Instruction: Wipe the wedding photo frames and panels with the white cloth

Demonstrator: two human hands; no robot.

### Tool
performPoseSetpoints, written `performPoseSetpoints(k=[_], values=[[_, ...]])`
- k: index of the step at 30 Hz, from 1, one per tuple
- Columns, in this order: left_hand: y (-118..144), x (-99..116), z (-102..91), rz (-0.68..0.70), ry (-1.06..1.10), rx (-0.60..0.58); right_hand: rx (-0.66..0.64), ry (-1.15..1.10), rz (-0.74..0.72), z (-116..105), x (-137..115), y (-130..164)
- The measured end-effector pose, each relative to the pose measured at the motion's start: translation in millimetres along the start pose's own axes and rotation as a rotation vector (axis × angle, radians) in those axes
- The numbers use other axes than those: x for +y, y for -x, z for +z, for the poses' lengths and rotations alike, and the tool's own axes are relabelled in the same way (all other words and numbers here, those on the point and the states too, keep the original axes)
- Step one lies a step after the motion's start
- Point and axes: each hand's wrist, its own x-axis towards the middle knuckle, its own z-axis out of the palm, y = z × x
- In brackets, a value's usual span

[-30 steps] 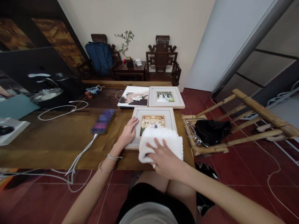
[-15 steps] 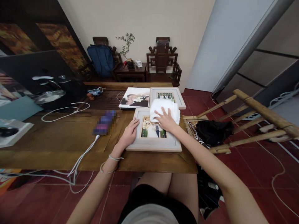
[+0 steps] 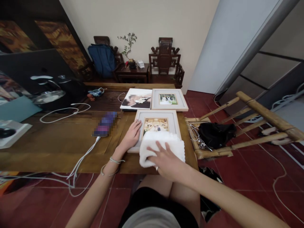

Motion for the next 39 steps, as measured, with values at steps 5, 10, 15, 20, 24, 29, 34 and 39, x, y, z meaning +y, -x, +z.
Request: performPoseSetpoints(k=[5,10,15,20,24,29,34,39], values=[[-0.6,0.9,-3.9,0.012,-0.021,-0.032,0.162,0.208,0.113,-0.9,74.7,-53.1],[-1.1,0.4,-5.7,0.009,-0.011,-0.045,0.285,0.375,0.204,-21.7,143.1,-94.4],[-1.2,-0.4,-3.8,0.002,-0.003,-0.036,0.26,0.357,0.176,-16.3,141.2,-98.8],[-0.4,-0.8,1.0,-0.004,-0.012,0.002,0.134,0.243,0.046,-5.3,90.2,-55.4],[-0.2,-2.1,2.8,-0.007,0.003,0.02,0.023,0.078,-0.019,-7.4,37.4,-11.5],[-1.8,-5.3,3.0,-0.017,0.004,-0.026,-0.022,-0.002,-0.025,-4.2,2.3,-1.9],[-1.4,-3.4,2.2,-0.023,0.025,-0.001,0.126,0.121,0.016,5.0,45.4,-47.7],[-1.0,2.4,-2.5,-0.04,0.057,-0.023,0.301,0.288,0.178,-10.5,116.6,-97.4]])
